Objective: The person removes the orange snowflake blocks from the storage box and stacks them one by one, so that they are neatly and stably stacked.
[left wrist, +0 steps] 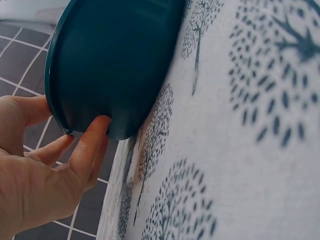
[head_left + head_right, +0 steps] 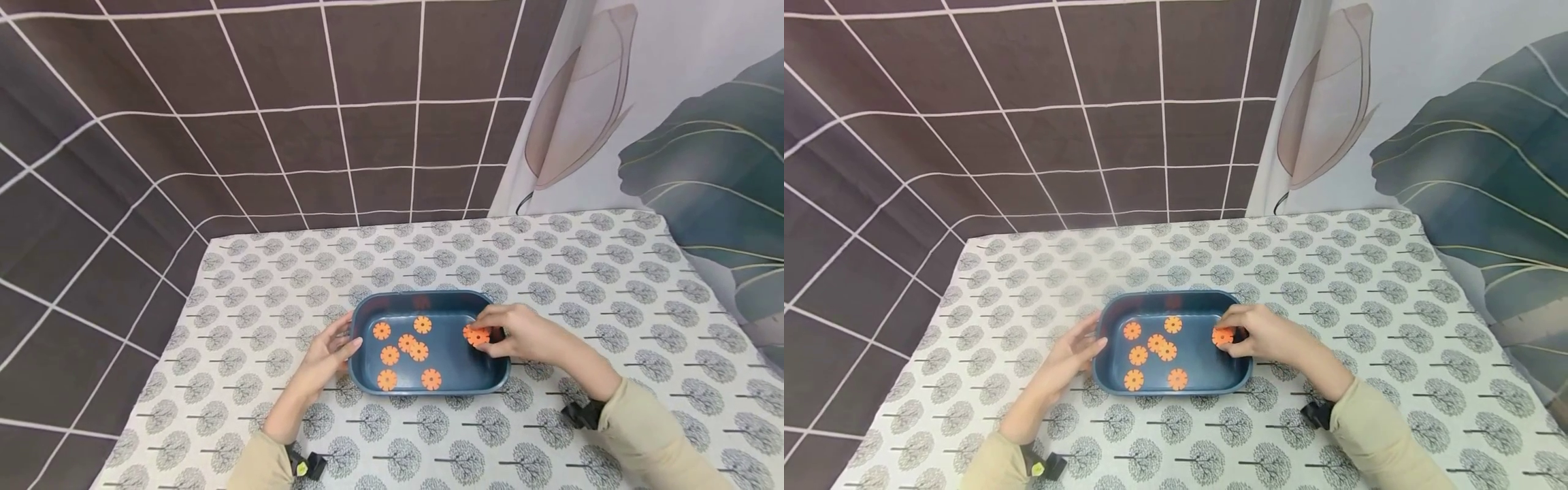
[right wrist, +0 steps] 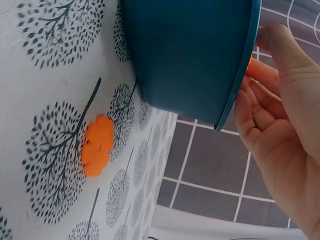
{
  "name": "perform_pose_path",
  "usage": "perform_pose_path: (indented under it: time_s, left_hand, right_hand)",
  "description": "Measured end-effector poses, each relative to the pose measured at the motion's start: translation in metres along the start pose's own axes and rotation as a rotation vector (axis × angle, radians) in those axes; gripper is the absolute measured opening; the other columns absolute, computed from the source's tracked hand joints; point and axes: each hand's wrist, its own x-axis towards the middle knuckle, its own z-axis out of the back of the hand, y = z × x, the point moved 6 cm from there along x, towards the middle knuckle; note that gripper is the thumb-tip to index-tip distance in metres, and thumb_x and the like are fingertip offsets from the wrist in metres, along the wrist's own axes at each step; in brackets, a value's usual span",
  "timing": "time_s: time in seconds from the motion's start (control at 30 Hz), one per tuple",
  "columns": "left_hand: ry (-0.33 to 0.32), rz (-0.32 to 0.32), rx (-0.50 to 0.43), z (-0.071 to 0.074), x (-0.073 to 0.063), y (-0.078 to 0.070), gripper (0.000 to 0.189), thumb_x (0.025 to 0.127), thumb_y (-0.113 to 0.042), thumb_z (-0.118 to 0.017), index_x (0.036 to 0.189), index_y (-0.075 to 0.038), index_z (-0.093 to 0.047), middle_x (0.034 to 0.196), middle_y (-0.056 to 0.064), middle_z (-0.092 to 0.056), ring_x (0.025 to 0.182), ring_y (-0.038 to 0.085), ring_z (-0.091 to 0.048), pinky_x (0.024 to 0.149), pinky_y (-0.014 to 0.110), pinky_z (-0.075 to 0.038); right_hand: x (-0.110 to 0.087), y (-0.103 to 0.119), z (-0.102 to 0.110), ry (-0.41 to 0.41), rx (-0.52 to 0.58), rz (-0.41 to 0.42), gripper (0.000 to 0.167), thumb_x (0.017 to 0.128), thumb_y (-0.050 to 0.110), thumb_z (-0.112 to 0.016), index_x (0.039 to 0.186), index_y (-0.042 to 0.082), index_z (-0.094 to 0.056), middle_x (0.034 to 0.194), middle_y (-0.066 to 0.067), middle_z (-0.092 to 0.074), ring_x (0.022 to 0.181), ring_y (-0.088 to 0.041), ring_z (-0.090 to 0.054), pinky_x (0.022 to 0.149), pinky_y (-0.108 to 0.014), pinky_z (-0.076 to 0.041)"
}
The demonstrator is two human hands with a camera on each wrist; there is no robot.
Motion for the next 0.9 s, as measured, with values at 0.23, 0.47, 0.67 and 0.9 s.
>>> perform_pose_path:
  time_s: [0.23,0.47,0.67,0.9]
  left_hand:
    - [-0.010,0.026,0.020,0.001,-0.002,0.001,0.058,0.088,-0.011,-0.063,0.140,-0.020,-0.040,0.138,0.010,-0.043,0.121,0.029,-0.047,0.082,0.039,-0.056]
    - [0.000,0.027,0.014,0.000,0.001,-0.001,0.058,0.089,-0.012,-0.062,0.141,-0.020,-0.039,0.138,0.011,-0.042,0.120,0.029,-0.047,0.084,0.039,-0.056]
    - [-0.003,0.018,-0.001,0.000,0.001,-0.005,0.058,0.088,-0.009,-0.062,0.141,-0.019,-0.040,0.137,0.011,-0.043,0.118,0.028,-0.049,0.081,0.039,-0.056]
    - [-0.007,0.020,0.012,0.000,0.000,0.000,0.058,0.087,-0.011,-0.064,0.140,-0.019,-0.041,0.137,0.010,-0.044,0.121,0.029,-0.046,0.085,0.038,-0.055]
  right_hand:
    - [-0.010,-0.003,0.005,-0.071,-0.033,-0.028,0.028,0.072,0.012,-0.077,0.098,0.004,-0.071,0.095,0.000,-0.067,0.082,-0.011,-0.063,0.069,-0.023,-0.057]
    - [-0.017,-0.006,0.013,-0.155,-0.029,-0.020,0.033,0.068,0.007,-0.079,0.098,0.002,-0.069,0.093,-0.002,-0.067,0.082,-0.012,-0.063,0.067,-0.025,-0.058]
    - [-0.021,-0.006,0.017,-0.193,-0.036,-0.029,0.033,0.069,0.008,-0.078,0.101,0.002,-0.069,0.096,-0.002,-0.067,0.084,-0.012,-0.062,0.069,-0.026,-0.057]
    - [-0.034,-0.009,0.020,-0.260,-0.046,-0.093,0.029,0.075,0.010,-0.076,0.102,0.003,-0.070,0.098,0.001,-0.067,0.082,-0.010,-0.063,0.066,-0.027,-0.058]
